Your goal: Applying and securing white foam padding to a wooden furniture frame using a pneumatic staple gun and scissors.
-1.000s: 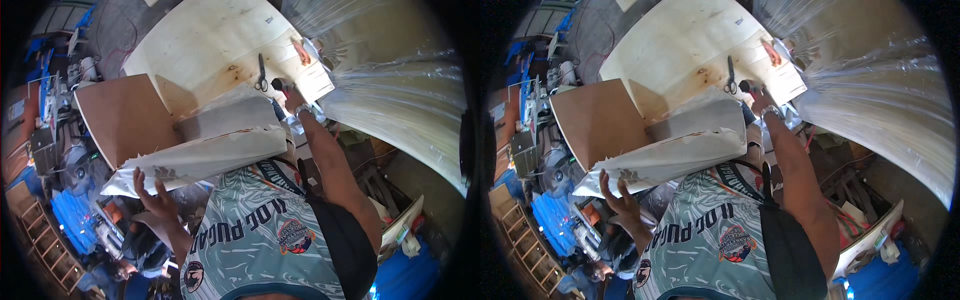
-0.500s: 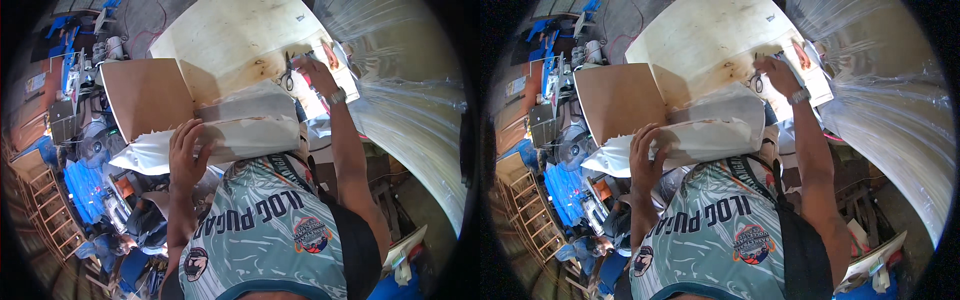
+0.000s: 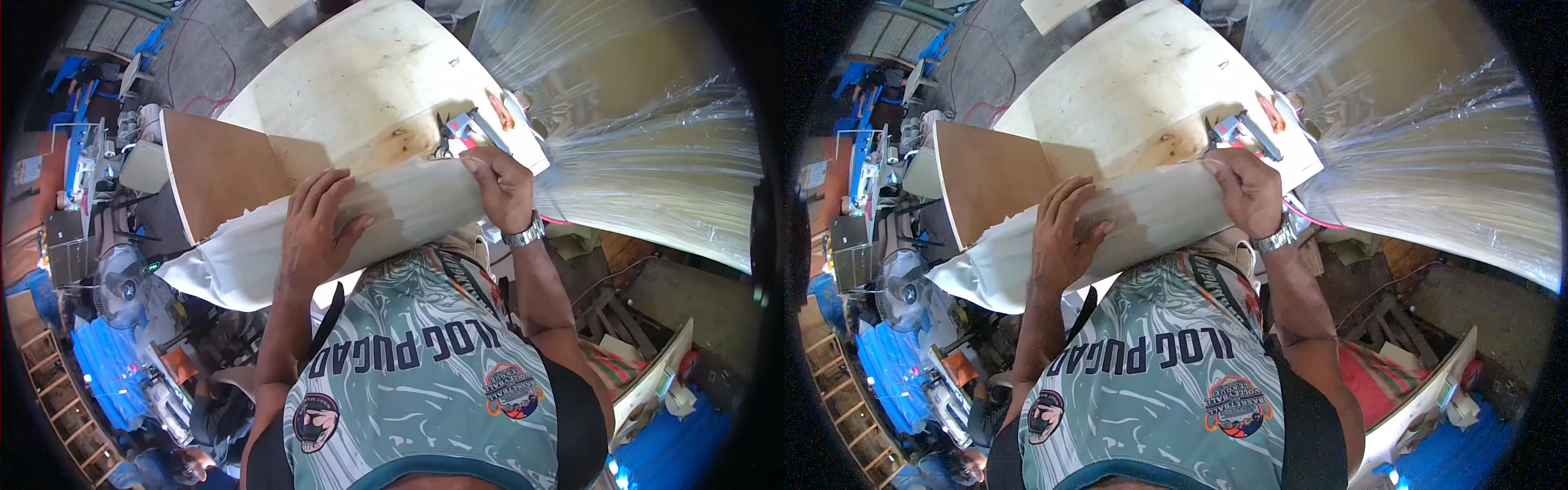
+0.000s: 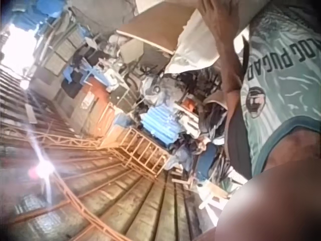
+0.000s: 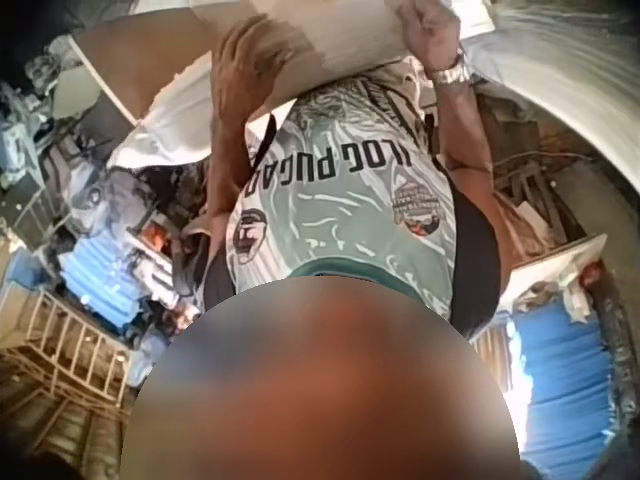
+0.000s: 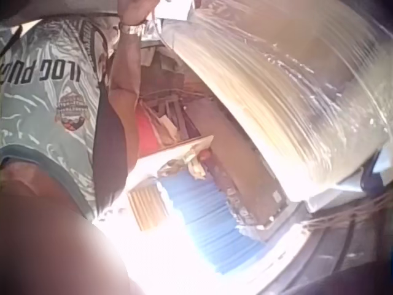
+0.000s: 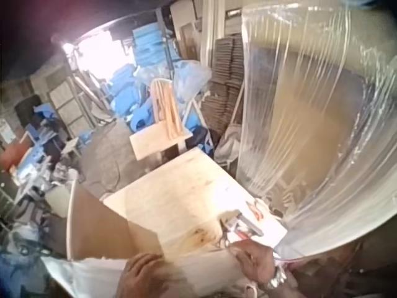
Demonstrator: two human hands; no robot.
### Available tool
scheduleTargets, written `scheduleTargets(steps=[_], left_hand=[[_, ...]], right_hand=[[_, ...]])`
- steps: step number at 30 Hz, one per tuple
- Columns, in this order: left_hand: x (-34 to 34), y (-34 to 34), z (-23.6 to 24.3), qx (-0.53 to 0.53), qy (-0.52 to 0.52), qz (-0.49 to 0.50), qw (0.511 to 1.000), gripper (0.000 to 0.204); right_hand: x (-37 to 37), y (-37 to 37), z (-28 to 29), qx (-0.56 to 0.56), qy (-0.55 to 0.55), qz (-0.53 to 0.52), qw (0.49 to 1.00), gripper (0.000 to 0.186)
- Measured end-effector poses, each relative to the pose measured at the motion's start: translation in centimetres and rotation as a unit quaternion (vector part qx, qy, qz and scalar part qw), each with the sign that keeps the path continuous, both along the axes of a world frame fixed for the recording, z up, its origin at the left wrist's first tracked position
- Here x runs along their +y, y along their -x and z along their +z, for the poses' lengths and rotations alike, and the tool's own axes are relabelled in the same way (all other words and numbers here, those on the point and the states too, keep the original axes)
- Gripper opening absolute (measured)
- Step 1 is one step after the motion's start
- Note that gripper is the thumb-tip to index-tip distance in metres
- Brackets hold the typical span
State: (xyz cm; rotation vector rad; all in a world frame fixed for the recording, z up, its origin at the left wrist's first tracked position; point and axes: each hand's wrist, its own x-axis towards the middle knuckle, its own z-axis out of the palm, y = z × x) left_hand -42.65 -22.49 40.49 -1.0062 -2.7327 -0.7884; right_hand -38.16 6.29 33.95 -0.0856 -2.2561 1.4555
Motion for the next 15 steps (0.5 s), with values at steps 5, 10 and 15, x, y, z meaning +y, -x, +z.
scheduleTargets(steps=[5, 10, 15], left_hand=[[0.2, 2.0, -0.2, -0.016, 0.012, -0.004, 1.000, 0.050], [-1.9, 3.6, -0.4, -0.042, 0.077, 0.030, 0.996, 0.049], [-4.5, 3.6, -0.8, 0.003, 0.012, 0.016, 1.000, 0.042]], right_hand=[[0.4, 1.9, -0.5, -0.078, -0.011, -0.044, 0.996, 0.013], [0.0, 2.7, -0.5, -0.124, -0.007, -0.075, 0.989, 0.021], [-0.5, 2.2, -0.6, -0.098, 0.011, -0.094, 0.991, 0.020]])
